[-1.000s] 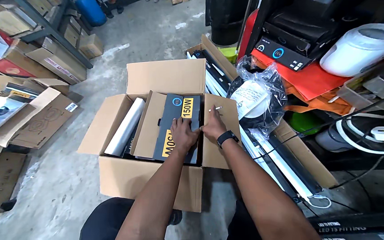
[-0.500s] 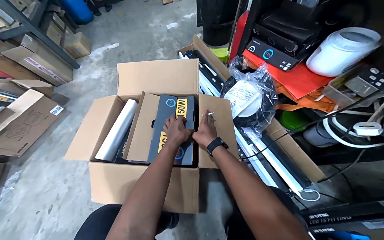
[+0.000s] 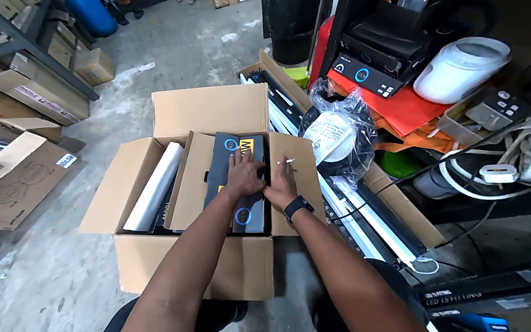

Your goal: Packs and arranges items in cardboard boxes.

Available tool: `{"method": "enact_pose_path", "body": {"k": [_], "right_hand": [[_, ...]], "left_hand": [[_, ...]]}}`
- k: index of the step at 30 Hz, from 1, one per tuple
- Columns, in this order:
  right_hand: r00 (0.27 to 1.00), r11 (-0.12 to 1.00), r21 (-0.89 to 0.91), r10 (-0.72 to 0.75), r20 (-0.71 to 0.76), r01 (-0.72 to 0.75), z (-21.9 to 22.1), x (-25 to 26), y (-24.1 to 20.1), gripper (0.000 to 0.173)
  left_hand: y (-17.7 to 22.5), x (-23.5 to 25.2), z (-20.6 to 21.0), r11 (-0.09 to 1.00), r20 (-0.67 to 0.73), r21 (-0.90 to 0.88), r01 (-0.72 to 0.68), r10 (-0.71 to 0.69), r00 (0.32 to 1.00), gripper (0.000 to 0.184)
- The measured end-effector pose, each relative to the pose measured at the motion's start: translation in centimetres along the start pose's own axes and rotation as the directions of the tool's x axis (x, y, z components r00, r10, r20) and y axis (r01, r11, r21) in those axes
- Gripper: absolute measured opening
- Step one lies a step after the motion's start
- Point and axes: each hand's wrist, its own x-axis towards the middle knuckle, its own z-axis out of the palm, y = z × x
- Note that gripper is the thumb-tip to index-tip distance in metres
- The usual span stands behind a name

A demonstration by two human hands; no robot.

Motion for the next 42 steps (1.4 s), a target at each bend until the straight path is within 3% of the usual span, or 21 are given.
{"method": "enact_pose_path", "body": {"k": [5, 12, 18, 24, 27, 30, 35, 39, 42], "right_hand": [[1.000, 0.999, 0.051, -0.004, -0.003, 0.004, 0.0, -0.2, 0.1, 0.126], [1.000, 0.998, 0.054, -0.008, -0.025, 0.010, 0.3, -0.3, 0.2, 0.120], [1.000, 1.000, 0.001, -0.005, 0.026, 0.005, -0.4, -0.3, -0.5, 0.119], [0.998, 1.000, -0.004, 0.011, 0.057, -0.011, -0.7, 0.4, -0.6, 0.130], [0.998, 0.998, -0.061, 0.030, 0.047, -0.027, -0.5, 0.1, -1.4, 0.133], [0.999, 0.992, -0.121, 0.026, 0.038, -0.021, 0.2, -0.4, -2.4, 0.125], [0.999, 1.000, -0.006, -0.008, 0.033, 0.008, -0.1, -0.1, -0.8, 0.136], [1.000, 0.962, 0.271, -0.016, -0.024, 0.022, -0.5, 0.1, 1.3, 0.119], [0.994, 0.938, 0.347, 0.061, -0.088, -0.027, -0.6, 0.9, 1.7, 0.115]], "left_hand": [[0.2, 0.6, 0.1, 0.997, -0.006, 0.054, -0.049, 0.049, 0.999, 0.053], [-0.5, 1.0, 0.2, 0.957, -0.021, 0.187, -0.221, 0.229, 0.973, 0.049], [-0.6, 1.1, 0.0, 0.971, 0.008, 0.131, -0.202, 0.202, 0.979, 0.049], [-1.4, 0.7, -1.1, 0.953, -0.005, 0.246, -0.179, 0.186, 0.983, 0.051], [-2.0, 0.6, -1.0, 0.957, -0.012, 0.216, -0.195, 0.203, 0.979, 0.050], [-1.1, 0.7, -0.3, 0.966, -0.027, 0.150, -0.212, 0.218, 0.976, 0.045], [-1.3, 0.7, 0.3, 0.992, -0.017, -0.024, -0.127, 0.127, 0.992, 0.047], [-1.5, 0.1, 0.9, 0.989, -0.014, -0.149, -0.001, -0.001, 1.000, 0.054], [-0.4, -0.7, 1.2, 0.980, 0.014, -0.166, 0.106, -0.106, 0.994, 0.062]]}}
